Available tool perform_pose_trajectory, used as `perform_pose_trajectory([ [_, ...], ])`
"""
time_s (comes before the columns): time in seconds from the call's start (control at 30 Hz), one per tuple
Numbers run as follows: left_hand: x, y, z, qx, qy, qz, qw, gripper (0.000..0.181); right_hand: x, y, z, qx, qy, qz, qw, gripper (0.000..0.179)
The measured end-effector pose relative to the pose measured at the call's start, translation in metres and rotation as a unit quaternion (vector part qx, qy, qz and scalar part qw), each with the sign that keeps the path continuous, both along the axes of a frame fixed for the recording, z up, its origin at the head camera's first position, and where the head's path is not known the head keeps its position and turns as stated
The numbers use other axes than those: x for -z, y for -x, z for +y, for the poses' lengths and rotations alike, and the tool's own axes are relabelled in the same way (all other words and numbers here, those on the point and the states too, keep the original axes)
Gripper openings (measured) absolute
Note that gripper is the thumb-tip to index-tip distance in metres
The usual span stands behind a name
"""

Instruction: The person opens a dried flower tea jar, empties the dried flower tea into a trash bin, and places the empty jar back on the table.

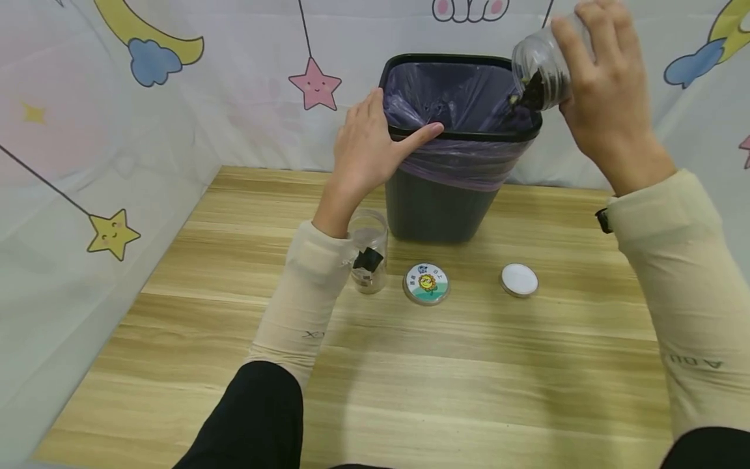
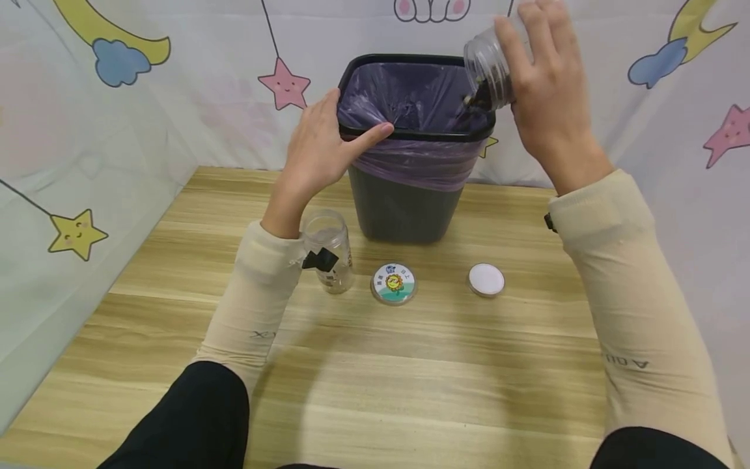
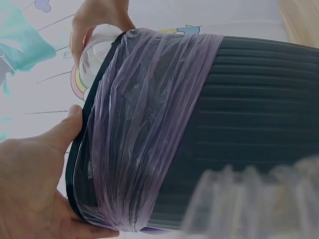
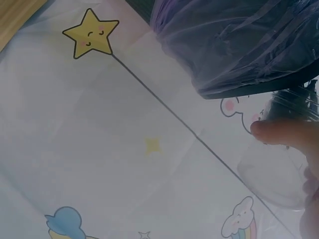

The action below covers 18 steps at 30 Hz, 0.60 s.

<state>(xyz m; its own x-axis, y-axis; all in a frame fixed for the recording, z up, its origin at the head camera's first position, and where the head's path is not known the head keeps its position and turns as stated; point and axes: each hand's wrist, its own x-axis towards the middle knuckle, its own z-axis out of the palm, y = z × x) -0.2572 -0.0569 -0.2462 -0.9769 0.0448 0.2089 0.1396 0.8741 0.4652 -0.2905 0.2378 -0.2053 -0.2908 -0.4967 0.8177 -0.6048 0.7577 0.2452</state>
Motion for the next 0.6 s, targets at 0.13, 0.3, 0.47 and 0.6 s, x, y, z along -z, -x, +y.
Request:
perform_pose_trajectory([
  [0.13, -0.0005, -0.0004, -0.0002, 0.0, 0.001, -0.004, 1.0, 0.119, 0.0008, -0.0001, 0.0004, 0.002, 0.013, -0.007, 0.9999, 0.052],
  [0.3, -0.0007, -0.0005, -0.0006, -0.001, 0.002, -0.003, 1.0, 0.119, 0.0006, -0.0001, -0.0018, 0.0, 0.016, -0.001, 0.9999, 0.05],
  [0.47, -0.0009, -0.0003, -0.0006, -0.002, 0.003, -0.002, 1.0, 0.119, -0.0007, -0.0006, -0.0048, -0.01, 0.009, 0.015, 0.9998, 0.051],
  [0.6, -0.0009, -0.0002, -0.0004, -0.002, 0.004, -0.002, 1.0, 0.119, -0.0014, -0.0018, -0.0067, -0.008, 0.006, 0.021, 0.9997, 0.051],
])
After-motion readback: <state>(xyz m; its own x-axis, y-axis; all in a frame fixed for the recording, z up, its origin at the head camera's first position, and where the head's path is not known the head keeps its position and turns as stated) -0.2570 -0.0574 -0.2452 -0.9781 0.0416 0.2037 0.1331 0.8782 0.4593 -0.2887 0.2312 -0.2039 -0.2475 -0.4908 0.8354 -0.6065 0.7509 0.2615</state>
